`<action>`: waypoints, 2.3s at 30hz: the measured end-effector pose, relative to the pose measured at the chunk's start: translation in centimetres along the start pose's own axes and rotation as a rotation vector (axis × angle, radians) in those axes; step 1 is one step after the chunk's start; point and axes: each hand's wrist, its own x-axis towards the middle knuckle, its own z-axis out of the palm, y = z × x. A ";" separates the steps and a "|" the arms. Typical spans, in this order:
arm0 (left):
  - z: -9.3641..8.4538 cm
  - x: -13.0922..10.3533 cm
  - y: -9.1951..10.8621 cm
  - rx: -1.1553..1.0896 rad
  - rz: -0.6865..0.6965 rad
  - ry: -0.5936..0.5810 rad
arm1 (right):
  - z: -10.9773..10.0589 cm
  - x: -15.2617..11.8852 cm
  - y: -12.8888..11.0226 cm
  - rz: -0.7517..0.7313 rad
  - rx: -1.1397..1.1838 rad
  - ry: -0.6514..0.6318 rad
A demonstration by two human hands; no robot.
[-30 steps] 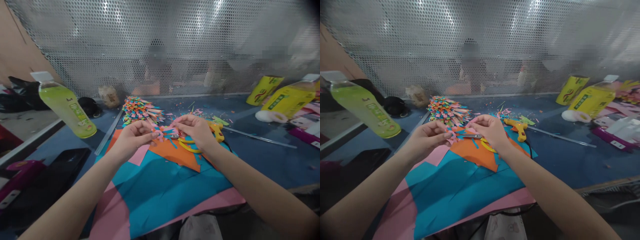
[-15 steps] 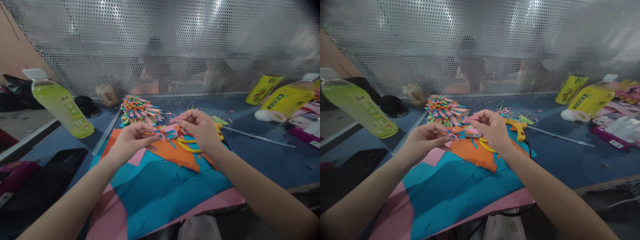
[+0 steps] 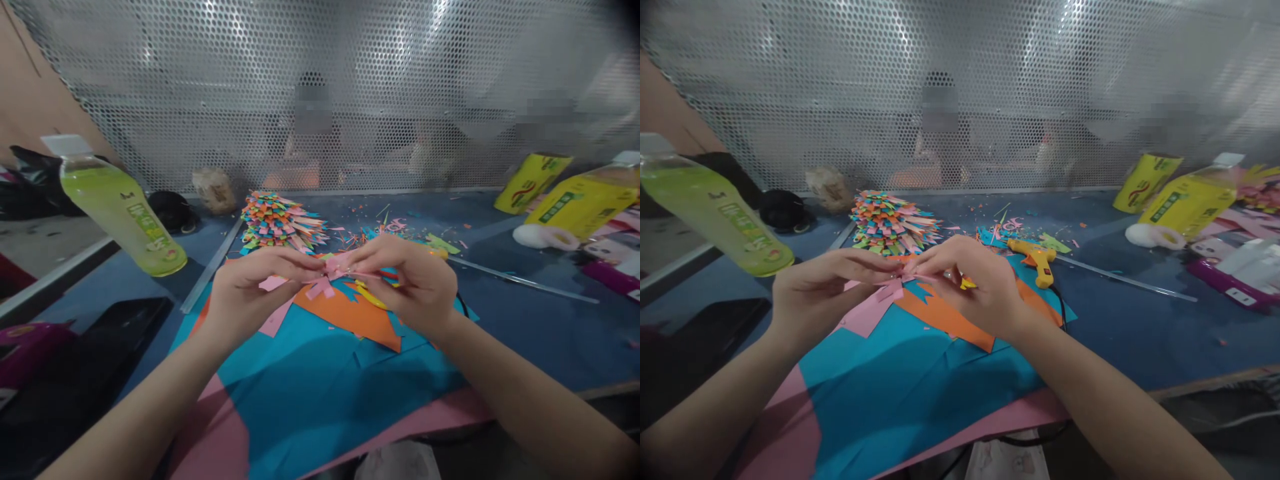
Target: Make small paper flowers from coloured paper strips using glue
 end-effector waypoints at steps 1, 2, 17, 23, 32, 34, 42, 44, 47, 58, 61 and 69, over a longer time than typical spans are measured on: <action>0.0 0.0 0.0 -0.001 0.003 -0.004 | 0.0 0.0 0.0 -0.006 -0.009 -0.017; 0.0 0.0 0.0 -0.001 0.006 -0.007 | 0.0 0.1 0.0 -0.007 -0.013 -0.031; -0.1 0.0 -0.8 -0.026 0.117 -0.028 | 0.2 0.4 0.7 -0.231 -0.057 -0.020; -0.1 -0.1 -0.8 -0.029 0.122 -0.037 | 0.2 0.5 0.7 -0.240 -0.075 -0.043; -0.1 0.0 -0.8 -0.056 0.091 -0.021 | 0.0 0.6 0.7 -0.274 -0.112 -0.072; 0.0 0.0 -0.7 -0.051 0.087 -0.023 | -0.1 0.6 0.7 -0.276 -0.120 -0.084; -0.1 0.0 -0.7 -0.035 0.027 -0.021 | 0.2 0.5 0.3 -0.134 -0.118 -0.075; -0.1 -0.1 -0.8 -0.058 -0.014 -0.013 | 0.3 0.3 0.3 -0.037 -0.079 -0.053; 0.0 -0.2 -0.9 -0.118 -0.094 -0.012 | 0.5 0.1 0.5 0.038 -0.020 0.003; 0.4 0.3 -0.6 -0.230 -0.302 -0.050 | 0.8 0.1 1.0 0.208 0.018 0.032; 0.4 0.3 -0.8 -0.228 -0.324 -0.054 | 0.7 0.2 1.0 0.248 0.032 0.042; 0.4 0.4 -0.8 -0.237 -0.312 -0.038 | 0.4 0.7 0.9 0.373 0.196 -0.036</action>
